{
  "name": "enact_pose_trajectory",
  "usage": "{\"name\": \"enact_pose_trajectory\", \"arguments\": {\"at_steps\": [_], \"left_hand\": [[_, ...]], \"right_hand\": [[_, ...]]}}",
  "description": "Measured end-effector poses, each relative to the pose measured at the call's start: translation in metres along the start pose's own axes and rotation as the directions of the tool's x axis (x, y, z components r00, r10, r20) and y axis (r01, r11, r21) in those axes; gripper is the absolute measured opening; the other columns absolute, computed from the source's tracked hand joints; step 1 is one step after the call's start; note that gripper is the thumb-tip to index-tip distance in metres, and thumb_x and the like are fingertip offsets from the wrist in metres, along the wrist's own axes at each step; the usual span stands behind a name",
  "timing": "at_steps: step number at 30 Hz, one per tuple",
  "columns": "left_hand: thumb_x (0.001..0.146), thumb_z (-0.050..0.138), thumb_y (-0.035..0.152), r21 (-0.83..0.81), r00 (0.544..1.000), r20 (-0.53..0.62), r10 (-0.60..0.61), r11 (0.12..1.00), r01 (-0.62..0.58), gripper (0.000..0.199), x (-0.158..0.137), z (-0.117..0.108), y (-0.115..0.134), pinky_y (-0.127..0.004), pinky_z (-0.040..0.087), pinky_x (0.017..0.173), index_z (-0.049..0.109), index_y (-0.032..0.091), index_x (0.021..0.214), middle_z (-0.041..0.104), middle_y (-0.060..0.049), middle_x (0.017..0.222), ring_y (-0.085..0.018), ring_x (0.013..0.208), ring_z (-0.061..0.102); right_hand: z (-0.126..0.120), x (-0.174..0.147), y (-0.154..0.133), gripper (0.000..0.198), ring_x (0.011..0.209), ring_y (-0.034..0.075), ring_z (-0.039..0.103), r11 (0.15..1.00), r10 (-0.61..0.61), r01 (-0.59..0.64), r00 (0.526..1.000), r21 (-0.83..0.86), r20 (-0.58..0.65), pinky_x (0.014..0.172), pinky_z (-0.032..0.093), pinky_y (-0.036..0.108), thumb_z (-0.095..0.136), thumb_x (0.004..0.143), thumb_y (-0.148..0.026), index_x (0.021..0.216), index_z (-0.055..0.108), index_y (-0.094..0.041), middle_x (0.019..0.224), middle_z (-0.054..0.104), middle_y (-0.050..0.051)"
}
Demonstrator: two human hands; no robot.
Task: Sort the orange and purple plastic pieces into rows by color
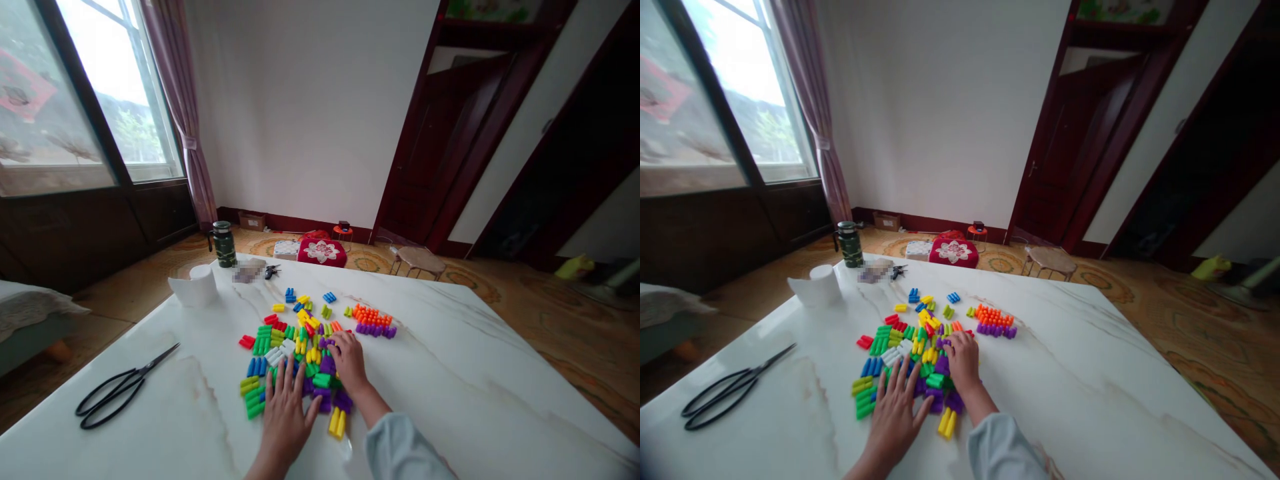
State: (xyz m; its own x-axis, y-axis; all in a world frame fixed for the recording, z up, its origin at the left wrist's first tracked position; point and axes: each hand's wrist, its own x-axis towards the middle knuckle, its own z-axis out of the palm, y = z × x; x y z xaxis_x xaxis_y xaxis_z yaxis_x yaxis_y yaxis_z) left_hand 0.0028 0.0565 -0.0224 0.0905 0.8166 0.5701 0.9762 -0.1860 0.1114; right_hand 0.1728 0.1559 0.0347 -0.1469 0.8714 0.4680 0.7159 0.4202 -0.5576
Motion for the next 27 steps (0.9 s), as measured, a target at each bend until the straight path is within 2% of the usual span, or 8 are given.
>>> {"name": "enact_pose_trajectory", "arguments": {"at_steps": [4,9,12,15,19,23,27], "left_hand": [[0.090,0.050,0.054,-0.018,1.000,0.006,-0.017,1.000,0.017,0.064,0.001,0.001,0.000,-0.053,0.015,0.118,0.043,0.022,0.145,0.036,-0.010,0.155,-0.031,0.144,0.029],[0.089,0.051,0.054,-0.057,0.999,0.030,-0.042,0.997,0.044,0.066,0.002,0.000,0.000,-0.054,0.017,0.118,0.042,0.023,0.146,0.035,-0.009,0.156,-0.032,0.144,0.028],[0.089,0.050,0.055,-0.052,0.998,0.042,-0.046,0.997,0.049,0.065,0.001,0.001,0.000,-0.055,0.017,0.117,0.043,0.023,0.145,0.034,-0.009,0.156,-0.033,0.144,0.028],[0.090,0.049,0.055,-0.043,0.998,0.048,-0.039,0.998,0.041,0.064,0.001,0.002,0.000,-0.055,0.017,0.118,0.045,0.022,0.144,0.033,-0.010,0.156,-0.032,0.144,0.028],[0.090,0.048,0.055,-0.048,0.998,0.056,-0.040,0.998,0.043,0.065,0.002,0.001,0.000,-0.055,0.016,0.118,0.044,0.023,0.145,0.033,-0.010,0.157,-0.032,0.145,0.028],[0.089,0.049,0.056,-0.052,0.998,0.049,-0.037,0.998,0.040,0.065,0.002,0.001,-0.001,-0.055,0.017,0.118,0.044,0.023,0.145,0.033,-0.010,0.156,-0.032,0.145,0.028],[0.089,0.048,0.056,-0.033,0.999,0.042,-0.030,0.999,0.031,0.065,0.001,0.002,-0.001,-0.054,0.017,0.118,0.044,0.022,0.145,0.034,-0.010,0.156,-0.032,0.145,0.028]], "right_hand": [[-0.023,-0.002,0.009,0.025,0.095,0.020,0.063,0.993,0.042,-0.029,0.993,0.114,-0.109,0.086,0.050,0.033,0.045,0.092,-0.028,0.100,0.068,-0.021,0.099,0.069,0.007],[-0.063,-0.018,0.058,0.029,0.098,0.023,0.063,0.993,0.108,-0.112,0.989,-0.028,-0.104,0.089,0.050,0.036,0.044,0.090,-0.032,0.100,0.070,-0.022,0.099,0.070,0.007],[-0.072,-0.034,0.092,0.030,0.095,0.024,0.065,0.981,0.177,-0.183,0.981,-0.071,-0.075,0.085,0.052,0.036,0.046,0.086,-0.031,0.098,0.071,-0.022,0.097,0.070,0.008],[-0.069,-0.049,0.111,0.035,0.081,0.021,0.066,0.967,0.249,-0.254,0.951,-0.005,-0.184,0.076,0.054,0.034,0.048,0.083,-0.035,0.109,0.067,-0.019,0.100,0.068,0.010],[-0.056,-0.062,0.115,0.044,0.063,0.018,0.061,0.940,0.338,-0.333,0.885,0.073,-0.319,0.066,0.053,0.035,0.057,0.077,-0.043,0.110,0.062,-0.016,0.098,0.067,0.010],[-0.042,-0.060,0.117,0.038,0.065,0.021,0.063,0.916,0.402,-0.377,0.850,0.138,-0.340,0.069,0.053,0.037,0.057,0.074,-0.041,0.101,0.063,-0.016,0.093,0.070,0.011],[-0.032,-0.039,0.124,0.029,0.074,0.024,0.066,0.920,0.390,-0.363,0.838,0.145,-0.382,0.075,0.053,0.039,0.053,0.073,-0.038,0.088,0.066,-0.017,0.086,0.072,0.012]]}}
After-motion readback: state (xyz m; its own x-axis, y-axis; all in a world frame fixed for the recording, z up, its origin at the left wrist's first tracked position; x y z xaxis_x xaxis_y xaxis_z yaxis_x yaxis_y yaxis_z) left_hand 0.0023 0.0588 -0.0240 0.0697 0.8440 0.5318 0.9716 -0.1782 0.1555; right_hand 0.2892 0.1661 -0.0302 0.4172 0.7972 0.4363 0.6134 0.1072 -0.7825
